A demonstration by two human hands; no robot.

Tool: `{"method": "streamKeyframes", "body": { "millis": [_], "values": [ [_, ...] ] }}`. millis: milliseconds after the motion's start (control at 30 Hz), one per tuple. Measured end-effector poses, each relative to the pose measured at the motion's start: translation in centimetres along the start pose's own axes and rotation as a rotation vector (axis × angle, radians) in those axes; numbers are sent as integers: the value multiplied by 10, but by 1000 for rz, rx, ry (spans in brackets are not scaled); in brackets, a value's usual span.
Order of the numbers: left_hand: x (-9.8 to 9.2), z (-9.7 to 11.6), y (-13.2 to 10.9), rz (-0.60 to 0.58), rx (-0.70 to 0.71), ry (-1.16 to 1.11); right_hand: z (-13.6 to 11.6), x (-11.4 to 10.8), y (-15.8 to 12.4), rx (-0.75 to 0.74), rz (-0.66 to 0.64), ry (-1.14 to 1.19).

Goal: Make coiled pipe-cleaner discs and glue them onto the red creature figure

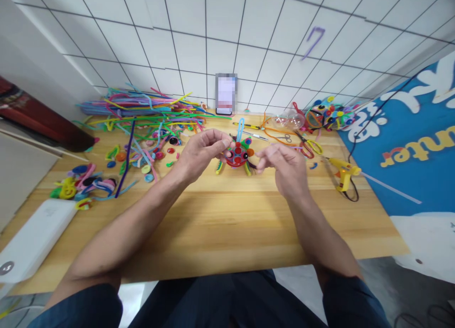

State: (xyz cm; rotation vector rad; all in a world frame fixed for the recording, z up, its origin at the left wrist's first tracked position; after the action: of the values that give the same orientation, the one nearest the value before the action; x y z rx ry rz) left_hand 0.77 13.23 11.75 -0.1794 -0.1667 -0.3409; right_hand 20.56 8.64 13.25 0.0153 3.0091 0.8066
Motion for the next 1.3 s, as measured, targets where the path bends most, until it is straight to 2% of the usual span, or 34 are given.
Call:
{"method": "streamKeyframes", "body": {
  "millis": [100,167,333,400,567,667,767,833,933,1033,1133,1233,1300],
  "values": [
    [3,-1,-2,-28,-6,-96,-12,-14,4,-130,87,-61],
    [8,-4,-5,-45,-11,-155,-17,-13,2,-178,90,-141],
    [18,-13,-8,-93,-64,-245,-17,9,-8,-202,-74,-253],
    [18,-15,-7,-87,-102,-273,-17,11,-9,-224,-102,-275],
    [27,-25,-8,-74,-268,-356,-25,20,-10,-401,-174,-476],
    [40,-32,-18,-65,-304,-430,-15,41,-18,-514,-325,-689],
    [51,-40,-31,-37,-306,-526,10,61,-31,-547,-426,-843],
    [56,-45,-36,-35,-333,-581,24,70,-40,-537,-469,-875],
    [57,-48,-32,-51,-359,-633,34,83,-55,-527,-558,-800],
    [49,-48,-23,1,-295,-589,33,95,-69,-502,-640,-630],
    [46,-43,-29,90,-51,-436,26,102,-78,-451,-657,-472],
    [60,-39,-57,80,279,-133,8,97,-75,-432,-572,-333],
    [77,-48,-76,-9,370,56,-6,89,-66,-423,-510,-207]
  ]
}}
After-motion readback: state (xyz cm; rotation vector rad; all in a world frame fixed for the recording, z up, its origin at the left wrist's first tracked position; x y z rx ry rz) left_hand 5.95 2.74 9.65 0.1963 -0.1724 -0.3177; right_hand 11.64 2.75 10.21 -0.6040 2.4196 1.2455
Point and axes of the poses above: each hand's wrist, its own y-axis towards the middle knuckle, its own x-axis out of the palm, z = x × y, the point moved 7 cm from there along y, towards the middle knuckle, and after that the axes turned 15 degrees about -x, right-handed, at the moved point
